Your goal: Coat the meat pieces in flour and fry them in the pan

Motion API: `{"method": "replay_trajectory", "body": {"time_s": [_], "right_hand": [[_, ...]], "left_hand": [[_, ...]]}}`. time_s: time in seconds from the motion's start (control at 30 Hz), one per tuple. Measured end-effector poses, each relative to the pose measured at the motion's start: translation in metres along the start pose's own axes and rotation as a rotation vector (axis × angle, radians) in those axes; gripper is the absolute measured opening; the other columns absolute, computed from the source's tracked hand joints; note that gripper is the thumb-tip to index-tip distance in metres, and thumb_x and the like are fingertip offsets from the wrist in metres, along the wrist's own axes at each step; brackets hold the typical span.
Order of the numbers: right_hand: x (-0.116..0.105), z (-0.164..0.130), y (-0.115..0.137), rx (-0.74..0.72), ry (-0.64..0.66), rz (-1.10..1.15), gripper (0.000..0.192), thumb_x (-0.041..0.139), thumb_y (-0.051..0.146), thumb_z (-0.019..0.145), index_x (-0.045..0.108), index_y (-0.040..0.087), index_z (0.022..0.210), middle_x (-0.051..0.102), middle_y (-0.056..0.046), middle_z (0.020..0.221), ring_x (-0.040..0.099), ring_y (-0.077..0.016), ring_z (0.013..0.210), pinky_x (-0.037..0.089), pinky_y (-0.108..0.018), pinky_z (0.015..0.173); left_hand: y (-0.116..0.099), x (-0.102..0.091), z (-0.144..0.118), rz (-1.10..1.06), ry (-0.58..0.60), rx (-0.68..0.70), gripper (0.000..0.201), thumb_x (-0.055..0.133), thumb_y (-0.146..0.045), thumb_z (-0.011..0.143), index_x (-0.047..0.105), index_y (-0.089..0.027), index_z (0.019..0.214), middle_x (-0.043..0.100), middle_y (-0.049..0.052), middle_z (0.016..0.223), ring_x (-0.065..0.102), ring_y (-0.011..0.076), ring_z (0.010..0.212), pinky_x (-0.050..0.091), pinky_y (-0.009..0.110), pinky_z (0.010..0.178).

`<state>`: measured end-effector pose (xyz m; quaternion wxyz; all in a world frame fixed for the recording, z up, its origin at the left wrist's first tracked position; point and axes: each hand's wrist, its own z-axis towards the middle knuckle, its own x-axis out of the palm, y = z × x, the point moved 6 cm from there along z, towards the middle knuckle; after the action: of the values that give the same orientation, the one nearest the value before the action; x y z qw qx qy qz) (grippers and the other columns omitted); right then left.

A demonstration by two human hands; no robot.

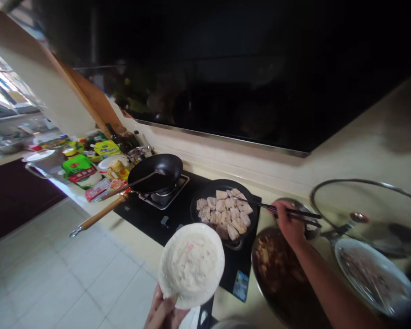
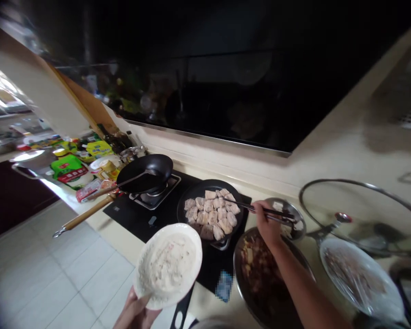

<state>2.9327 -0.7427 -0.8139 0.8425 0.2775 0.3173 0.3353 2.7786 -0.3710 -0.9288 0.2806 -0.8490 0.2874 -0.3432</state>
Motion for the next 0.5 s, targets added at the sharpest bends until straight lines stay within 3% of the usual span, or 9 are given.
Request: {"method": "replay_trajectory", "body": {"time_s": [0.13,0.27,0.37,0.5], "right_hand": [[-0.098,-0.058,-0.026,0.262,-0.198,0.076,0.035,0.052,0.055,0.088,0.060,0.022,0.078,0.069,-0.004,0.065,0.064,-0.0195,0.051,0.053,-0.033,0.053],[-0.165,-0.109,-0.043,0.343,-0.237,-0.118,0.041,0.054,0.059,0.085,0.061,0.020,0.074,0.065,-0.003,0.054,0.060,-0.0195,0.044,0.050,-0.032,0.047],[-0.187,-0.131,-0.045,0.256,-0.162,-0.249,0.040,0.053,0.058,0.086,0.061,0.021,0.071,0.065,-0.003,0.053,0.062,-0.0203,0.049,0.051,-0.032,0.050],[-0.180,-0.150,-0.044,0.187,-0.014,-0.228,0.034,0.051,0.052,0.089,0.062,0.023,0.074,0.068,-0.002,0.060,0.064,-0.0189,0.054,0.051,-0.030,0.051]], "left_hand": [[0.004,0.011,-0.020,0.096,0.054,-0.005,0.076,0.083,-0.020,0.053,0.060,-0.032,0.123,0.069,0.000,0.113,0.068,0.0223,0.091,0.059,0.027,0.072],[0.027,0.024,-0.039,0.132,0.100,-0.044,0.072,0.085,-0.018,0.050,0.062,-0.028,0.118,0.067,0.001,0.109,0.067,0.0204,0.087,0.059,0.025,0.067],[0.059,0.030,-0.056,0.143,0.129,-0.089,0.073,0.085,-0.017,0.050,0.061,-0.027,0.119,0.067,0.003,0.110,0.068,0.0198,0.085,0.058,0.022,0.062],[0.105,0.021,-0.079,0.156,0.120,-0.165,0.077,0.083,-0.019,0.053,0.057,-0.027,0.125,0.067,0.004,0.115,0.069,0.0226,0.087,0.058,0.023,0.058]]}}
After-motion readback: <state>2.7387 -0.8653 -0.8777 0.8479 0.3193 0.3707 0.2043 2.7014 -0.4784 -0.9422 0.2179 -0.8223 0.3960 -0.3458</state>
